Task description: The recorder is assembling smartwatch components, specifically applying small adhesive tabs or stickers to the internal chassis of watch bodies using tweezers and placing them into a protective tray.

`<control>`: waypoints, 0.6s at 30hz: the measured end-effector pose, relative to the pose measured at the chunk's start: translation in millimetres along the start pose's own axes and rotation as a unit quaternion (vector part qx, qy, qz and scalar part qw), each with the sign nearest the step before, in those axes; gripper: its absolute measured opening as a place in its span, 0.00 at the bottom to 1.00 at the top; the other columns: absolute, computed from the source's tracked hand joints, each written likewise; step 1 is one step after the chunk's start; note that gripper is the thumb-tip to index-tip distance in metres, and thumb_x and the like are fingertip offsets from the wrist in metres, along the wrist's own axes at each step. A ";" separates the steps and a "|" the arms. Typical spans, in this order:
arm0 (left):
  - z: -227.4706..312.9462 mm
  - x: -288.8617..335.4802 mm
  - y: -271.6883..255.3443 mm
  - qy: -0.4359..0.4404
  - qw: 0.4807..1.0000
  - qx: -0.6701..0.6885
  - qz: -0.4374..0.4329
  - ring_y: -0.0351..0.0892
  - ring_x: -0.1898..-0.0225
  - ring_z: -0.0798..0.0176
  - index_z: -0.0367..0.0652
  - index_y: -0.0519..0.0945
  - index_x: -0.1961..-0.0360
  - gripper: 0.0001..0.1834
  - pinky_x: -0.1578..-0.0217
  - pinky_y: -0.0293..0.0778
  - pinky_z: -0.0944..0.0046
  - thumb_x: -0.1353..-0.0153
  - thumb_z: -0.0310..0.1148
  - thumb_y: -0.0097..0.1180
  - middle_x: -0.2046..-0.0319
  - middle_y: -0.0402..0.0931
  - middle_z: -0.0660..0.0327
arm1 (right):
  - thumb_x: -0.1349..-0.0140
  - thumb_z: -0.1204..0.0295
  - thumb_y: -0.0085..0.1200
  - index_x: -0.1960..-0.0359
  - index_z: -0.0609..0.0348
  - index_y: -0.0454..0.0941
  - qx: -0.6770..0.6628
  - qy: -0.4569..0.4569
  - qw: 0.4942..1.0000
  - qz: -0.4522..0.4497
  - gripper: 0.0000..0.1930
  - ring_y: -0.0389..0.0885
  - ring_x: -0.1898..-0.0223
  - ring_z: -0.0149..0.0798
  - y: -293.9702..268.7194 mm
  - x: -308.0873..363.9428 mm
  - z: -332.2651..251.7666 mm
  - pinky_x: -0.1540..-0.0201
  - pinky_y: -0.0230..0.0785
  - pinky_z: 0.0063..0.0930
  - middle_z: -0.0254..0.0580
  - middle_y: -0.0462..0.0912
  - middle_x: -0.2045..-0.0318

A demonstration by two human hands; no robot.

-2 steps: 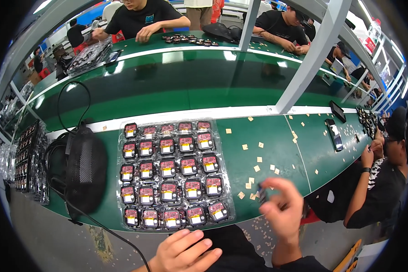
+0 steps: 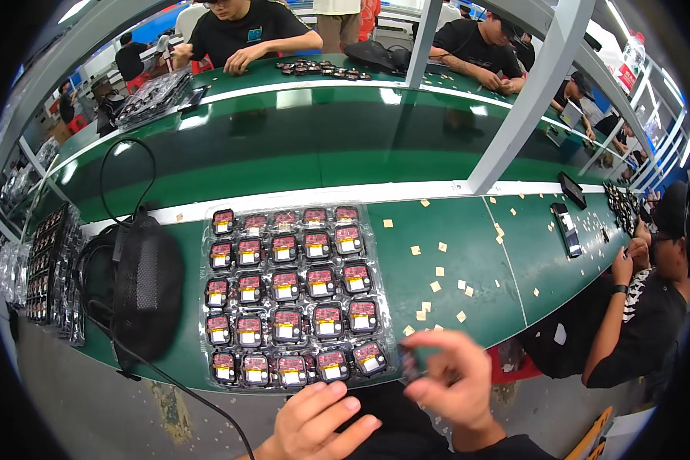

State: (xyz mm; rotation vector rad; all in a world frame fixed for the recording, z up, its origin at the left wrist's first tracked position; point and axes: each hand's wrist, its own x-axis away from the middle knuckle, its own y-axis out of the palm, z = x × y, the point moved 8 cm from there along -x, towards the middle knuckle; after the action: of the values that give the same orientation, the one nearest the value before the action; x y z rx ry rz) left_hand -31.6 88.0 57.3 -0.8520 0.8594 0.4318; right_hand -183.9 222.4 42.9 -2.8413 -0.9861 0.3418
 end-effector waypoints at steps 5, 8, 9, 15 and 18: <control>-5.6 -9.2 3.1 -0.066 0.995 0.031 0.070 0.82 0.50 0.39 0.39 0.79 0.49 0.24 0.52 0.82 0.47 0.46 0.24 0.74 0.48 0.75 0.48 | 0.43 0.80 0.70 0.45 0.68 0.73 -0.176 0.011 0.979 -0.104 0.24 0.72 0.75 0.19 53.9 14.2 -4.3 0.74 0.61 0.14 0.58 0.80 0.44; -6.9 -14.8 -6.4 -0.066 0.993 0.038 0.095 0.83 0.51 0.40 0.38 0.79 0.49 0.22 0.52 0.84 0.50 0.45 0.22 0.72 0.48 0.76 0.48 | 0.40 0.87 0.64 0.49 0.65 0.70 -0.391 0.049 0.914 -0.095 0.20 0.80 0.45 0.37 70.9 18.7 7.4 0.55 0.75 0.22 0.67 0.71 0.37; -7.8 -13.8 -8.2 -0.068 0.993 0.036 0.095 0.83 0.51 0.40 0.38 0.79 0.49 0.22 0.52 0.84 0.50 0.45 0.22 0.72 0.48 0.76 0.48 | 0.40 0.87 0.64 0.49 0.65 0.70 -0.392 0.050 0.913 -0.097 0.20 0.80 0.45 0.37 71.9 19.2 7.8 0.55 0.75 0.22 0.67 0.71 0.37; -15.2 -14.1 -14.9 -0.056 0.996 0.011 0.062 0.84 0.52 0.41 0.37 0.80 0.50 0.21 0.52 0.84 0.48 0.44 0.24 0.72 0.50 0.78 0.49 | 0.39 0.86 0.64 0.53 0.63 0.70 -0.398 0.069 0.907 -0.116 0.17 0.81 0.51 0.31 78.1 14.3 13.5 0.57 0.75 0.20 0.67 0.71 0.37; -15.6 -14.3 -15.0 -0.045 0.997 -0.004 0.057 0.84 0.53 0.42 0.37 0.79 0.49 0.23 0.53 0.85 0.48 0.44 0.27 0.73 0.50 0.78 0.49 | 0.38 0.83 0.65 0.56 0.61 0.70 -0.396 0.083 0.906 -0.120 0.16 0.80 0.54 0.28 80.9 13.1 12.8 0.59 0.73 0.17 0.68 0.70 0.35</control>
State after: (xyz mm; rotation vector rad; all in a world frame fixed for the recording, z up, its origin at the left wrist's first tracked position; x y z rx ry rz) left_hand -38.1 66.5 70.1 -0.7870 0.8257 0.5706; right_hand -128.8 167.7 13.6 -3.2529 -1.7248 -0.4317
